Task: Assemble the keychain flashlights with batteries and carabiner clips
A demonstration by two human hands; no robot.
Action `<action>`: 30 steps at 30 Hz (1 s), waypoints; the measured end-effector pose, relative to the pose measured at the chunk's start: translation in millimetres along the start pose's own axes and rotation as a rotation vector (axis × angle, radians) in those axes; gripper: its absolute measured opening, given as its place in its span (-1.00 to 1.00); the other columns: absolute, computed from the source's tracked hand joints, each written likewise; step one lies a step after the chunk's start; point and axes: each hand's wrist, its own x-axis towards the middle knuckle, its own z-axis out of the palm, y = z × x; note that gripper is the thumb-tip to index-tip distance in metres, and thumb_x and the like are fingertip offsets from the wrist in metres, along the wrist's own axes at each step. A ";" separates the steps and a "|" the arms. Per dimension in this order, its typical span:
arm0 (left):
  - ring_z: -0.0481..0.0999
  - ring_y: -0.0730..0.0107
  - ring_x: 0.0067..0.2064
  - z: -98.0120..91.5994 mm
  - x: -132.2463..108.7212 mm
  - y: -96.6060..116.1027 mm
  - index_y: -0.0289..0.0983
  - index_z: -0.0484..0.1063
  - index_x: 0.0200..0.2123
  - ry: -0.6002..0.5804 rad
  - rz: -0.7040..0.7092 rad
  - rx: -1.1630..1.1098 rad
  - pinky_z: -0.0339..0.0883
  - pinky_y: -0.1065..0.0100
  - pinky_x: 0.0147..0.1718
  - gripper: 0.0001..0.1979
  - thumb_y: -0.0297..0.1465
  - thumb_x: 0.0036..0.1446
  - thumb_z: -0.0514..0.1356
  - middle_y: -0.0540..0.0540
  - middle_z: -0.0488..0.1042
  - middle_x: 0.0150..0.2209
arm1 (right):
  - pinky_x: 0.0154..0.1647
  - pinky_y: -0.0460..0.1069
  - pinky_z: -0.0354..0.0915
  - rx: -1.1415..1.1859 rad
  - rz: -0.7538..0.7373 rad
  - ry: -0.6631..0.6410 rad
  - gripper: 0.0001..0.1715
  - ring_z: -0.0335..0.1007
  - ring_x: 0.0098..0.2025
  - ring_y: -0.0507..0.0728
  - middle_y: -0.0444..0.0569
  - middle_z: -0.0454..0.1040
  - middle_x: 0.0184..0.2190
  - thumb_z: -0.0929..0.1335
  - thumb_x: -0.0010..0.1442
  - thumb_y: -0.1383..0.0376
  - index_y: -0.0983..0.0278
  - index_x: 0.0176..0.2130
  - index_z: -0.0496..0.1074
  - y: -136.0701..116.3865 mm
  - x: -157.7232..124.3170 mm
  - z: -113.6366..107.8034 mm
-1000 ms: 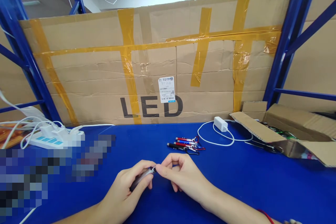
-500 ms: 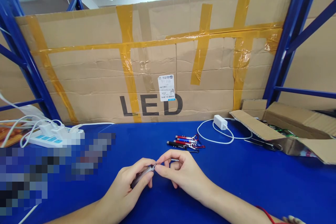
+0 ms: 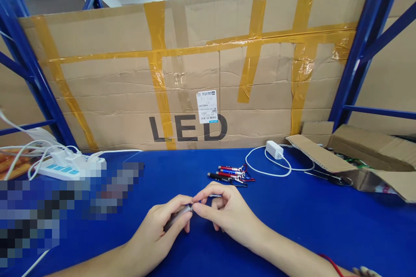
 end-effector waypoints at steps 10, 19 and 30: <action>0.43 0.47 -0.45 -1.4 0.9 -0.3 -0.19 0.35 -0.20 -0.018 0.008 0.024 0.21 0.50 -0.41 -0.81 -0.40 0.25 -0.04 0.06 0.45 -0.47 | -0.74 -0.19 0.10 -0.068 0.056 -0.011 -0.60 0.13 -0.74 -0.11 -0.23 0.27 -0.67 0.39 0.01 0.01 0.30 -0.36 0.40 6.9 0.9 -2.4; 0.48 0.45 -0.40 -1.6 -0.2 -0.5 -0.14 0.33 -0.11 -0.027 -0.018 0.005 0.23 0.49 -0.37 -0.79 -0.39 0.25 -0.04 0.07 0.49 -0.43 | -0.78 -0.21 0.14 -0.029 -0.001 0.031 -0.60 0.18 -0.69 -0.16 -0.13 0.27 -0.40 0.45 -0.10 0.03 0.33 -0.47 0.43 2.3 1.5 -2.0; 0.53 0.39 -0.29 -2.5 1.5 -0.3 -0.14 0.37 -0.18 -0.023 -0.079 -0.001 0.28 0.48 -0.28 -0.82 -0.36 0.24 0.00 0.06 0.56 -0.30 | -0.77 -0.22 0.10 -0.021 0.006 0.013 -0.64 0.17 -0.69 -0.17 -0.14 0.29 -0.43 0.42 -0.03 0.06 0.32 -0.44 0.45 2.6 2.7 -2.1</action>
